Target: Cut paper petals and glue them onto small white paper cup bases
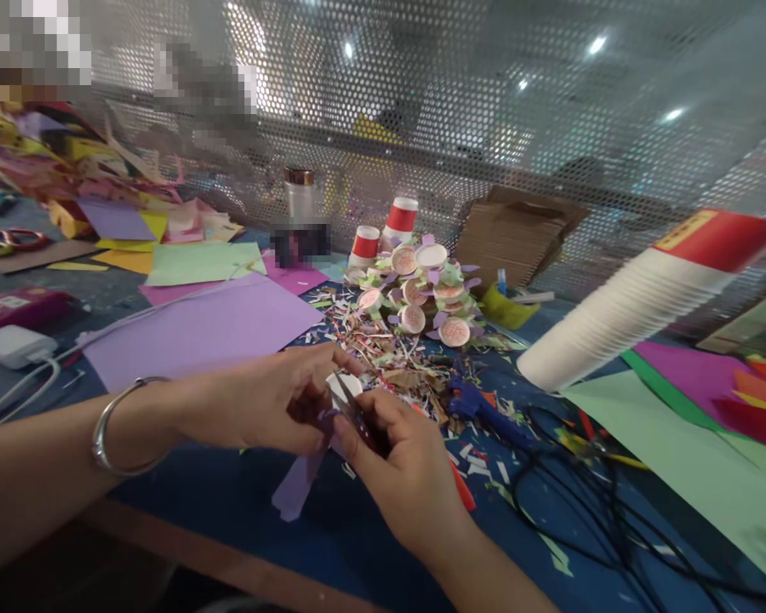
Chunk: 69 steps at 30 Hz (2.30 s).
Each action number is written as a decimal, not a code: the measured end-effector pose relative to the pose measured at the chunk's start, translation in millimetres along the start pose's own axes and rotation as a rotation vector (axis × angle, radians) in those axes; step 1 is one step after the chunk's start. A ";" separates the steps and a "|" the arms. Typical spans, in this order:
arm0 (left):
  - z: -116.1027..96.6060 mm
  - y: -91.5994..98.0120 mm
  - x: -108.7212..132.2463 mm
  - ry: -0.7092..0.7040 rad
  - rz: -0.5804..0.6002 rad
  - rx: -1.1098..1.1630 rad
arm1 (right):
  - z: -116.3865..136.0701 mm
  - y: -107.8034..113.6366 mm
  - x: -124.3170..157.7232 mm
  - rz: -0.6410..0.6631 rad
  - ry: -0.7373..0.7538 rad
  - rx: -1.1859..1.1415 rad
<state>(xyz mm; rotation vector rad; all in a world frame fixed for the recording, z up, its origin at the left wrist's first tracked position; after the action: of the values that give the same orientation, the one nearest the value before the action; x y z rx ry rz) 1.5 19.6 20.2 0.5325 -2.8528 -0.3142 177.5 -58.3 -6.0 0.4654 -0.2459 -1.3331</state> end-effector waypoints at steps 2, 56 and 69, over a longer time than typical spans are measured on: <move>-1.9 -0.9 -0.2 0.011 0.014 -0.037 | 0.9 0.2 -1.6 0.031 -0.009 -0.027; 10.8 -5.8 7.3 0.034 0.042 0.498 | -1.6 7.0 -3.0 -0.010 -0.052 -0.241; 13.5 -4.8 7.3 -0.036 -0.060 0.264 | -3.1 6.8 -3.7 -0.031 -0.086 -0.218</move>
<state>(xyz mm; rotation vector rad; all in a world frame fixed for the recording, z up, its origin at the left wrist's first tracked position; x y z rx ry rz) -7.0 14.7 7.4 0.6675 -2.9355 0.0464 184.0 -53.1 -5.2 0.2295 -0.1624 -1.3939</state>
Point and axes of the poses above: each hand's wrist, its own x-axis away from the middle knuckle, its own y-axis out of the back of the hand, z = x × y, the point moved 1 cm from there along -x, towards the middle knuckle, and after that the axes turned 11 degrees about z, right-handed, at the moved point
